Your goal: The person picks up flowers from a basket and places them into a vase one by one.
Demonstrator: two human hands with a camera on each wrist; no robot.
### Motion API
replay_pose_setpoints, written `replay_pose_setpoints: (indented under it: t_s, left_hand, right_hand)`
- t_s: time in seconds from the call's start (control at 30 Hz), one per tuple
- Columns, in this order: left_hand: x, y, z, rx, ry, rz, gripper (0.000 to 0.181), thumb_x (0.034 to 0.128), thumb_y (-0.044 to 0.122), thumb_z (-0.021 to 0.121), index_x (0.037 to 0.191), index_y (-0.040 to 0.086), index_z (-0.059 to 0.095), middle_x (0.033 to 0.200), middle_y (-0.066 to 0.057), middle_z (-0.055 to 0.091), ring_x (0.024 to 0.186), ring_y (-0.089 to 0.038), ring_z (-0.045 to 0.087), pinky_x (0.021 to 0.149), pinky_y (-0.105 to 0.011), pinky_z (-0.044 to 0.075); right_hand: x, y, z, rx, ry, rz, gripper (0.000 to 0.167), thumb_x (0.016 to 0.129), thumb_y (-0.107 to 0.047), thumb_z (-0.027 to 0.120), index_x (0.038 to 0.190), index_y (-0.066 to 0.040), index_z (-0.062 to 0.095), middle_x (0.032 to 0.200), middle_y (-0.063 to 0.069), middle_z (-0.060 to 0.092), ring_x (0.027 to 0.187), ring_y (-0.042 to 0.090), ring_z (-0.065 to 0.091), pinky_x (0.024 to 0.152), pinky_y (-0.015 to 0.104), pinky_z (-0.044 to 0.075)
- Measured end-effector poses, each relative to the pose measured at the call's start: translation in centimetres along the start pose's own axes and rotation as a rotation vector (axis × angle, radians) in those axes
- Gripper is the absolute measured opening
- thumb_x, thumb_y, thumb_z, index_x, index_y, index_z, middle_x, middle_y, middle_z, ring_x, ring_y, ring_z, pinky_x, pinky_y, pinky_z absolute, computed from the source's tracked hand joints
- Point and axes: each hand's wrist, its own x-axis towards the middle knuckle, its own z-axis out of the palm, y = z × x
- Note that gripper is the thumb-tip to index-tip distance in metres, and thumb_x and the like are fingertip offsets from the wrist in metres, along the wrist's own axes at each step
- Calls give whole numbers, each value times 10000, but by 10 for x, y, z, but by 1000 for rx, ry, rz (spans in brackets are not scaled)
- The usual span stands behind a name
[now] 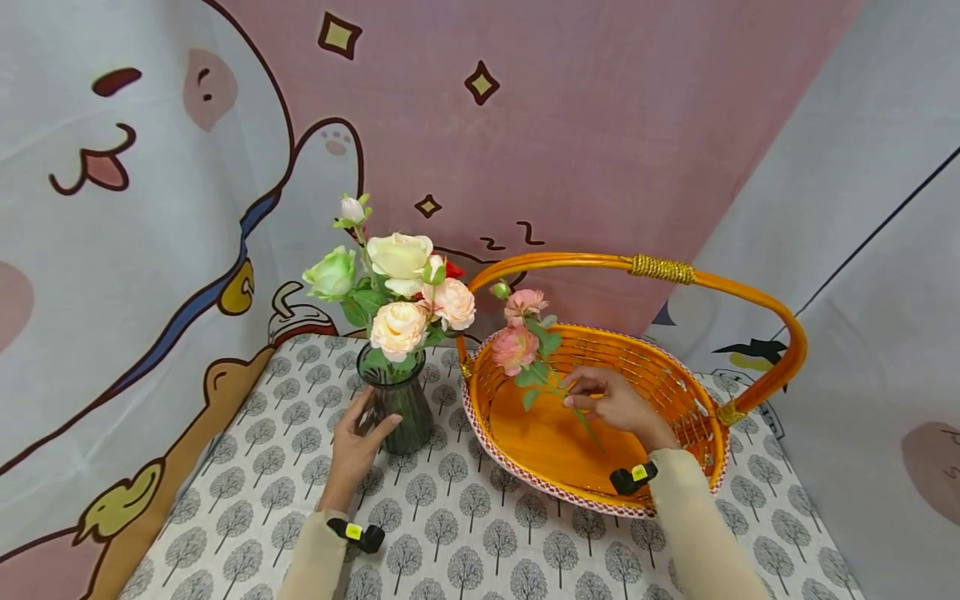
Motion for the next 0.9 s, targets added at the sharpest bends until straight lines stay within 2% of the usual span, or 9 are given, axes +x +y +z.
replay_pose_setpoints:
  t_s: [0.2, 0.43, 0.63, 0.77, 0.9]
  left_hand:
    - [1, 0, 1, -1, -7, -3, 786, 923, 242, 793, 1595, 211, 388, 1621, -44, 399, 1496, -269, 381, 1282, -548, 283]
    - [1, 0, 0, 1, -10, -16, 806, 919, 265, 797, 1602, 220, 372, 1631, -32, 379, 1508, -266, 364, 1285, -541, 280]
    - [0, 1, 0, 13, -8, -27, 825, 912, 288, 804, 1606, 215, 364, 1642, -38, 367, 1516, -276, 355, 1285, -537, 281]
    - [-1, 1, 0, 19, -9, -26, 813, 920, 268, 796, 1606, 199, 365, 1644, -60, 363, 1516, -294, 352, 1282, -555, 277]
    - [-1, 1, 0, 22, -7, -18, 808, 927, 243, 788, 1608, 173, 359, 1652, -96, 348, 1520, -318, 342, 1277, -571, 274]
  right_hand:
    - [-11, 2, -9, 16, 17, 36, 240, 940, -254, 765, 1142, -136, 712, 1085, 122, 733, 942, 266, 704, 758, 395, 638]
    - [-22, -1, -13, 38, 20, -10, 222, 924, -234, 780, 1100, -106, 738, 1087, 167, 729, 910, 240, 716, 760, 386, 653]
    - [-29, -7, -11, 71, 16, -114, 212, 922, -160, 774, 1087, -30, 740, 1054, 181, 733, 885, 194, 730, 755, 346, 659]
    - [-31, -14, -5, 88, 14, -231, 181, 923, -97, 761, 1067, 9, 736, 1013, 147, 737, 868, 183, 726, 741, 340, 661]
    - [-31, -24, 2, 113, -14, -335, 131, 932, -48, 739, 1057, -12, 740, 993, 94, 732, 862, 223, 708, 732, 339, 654]
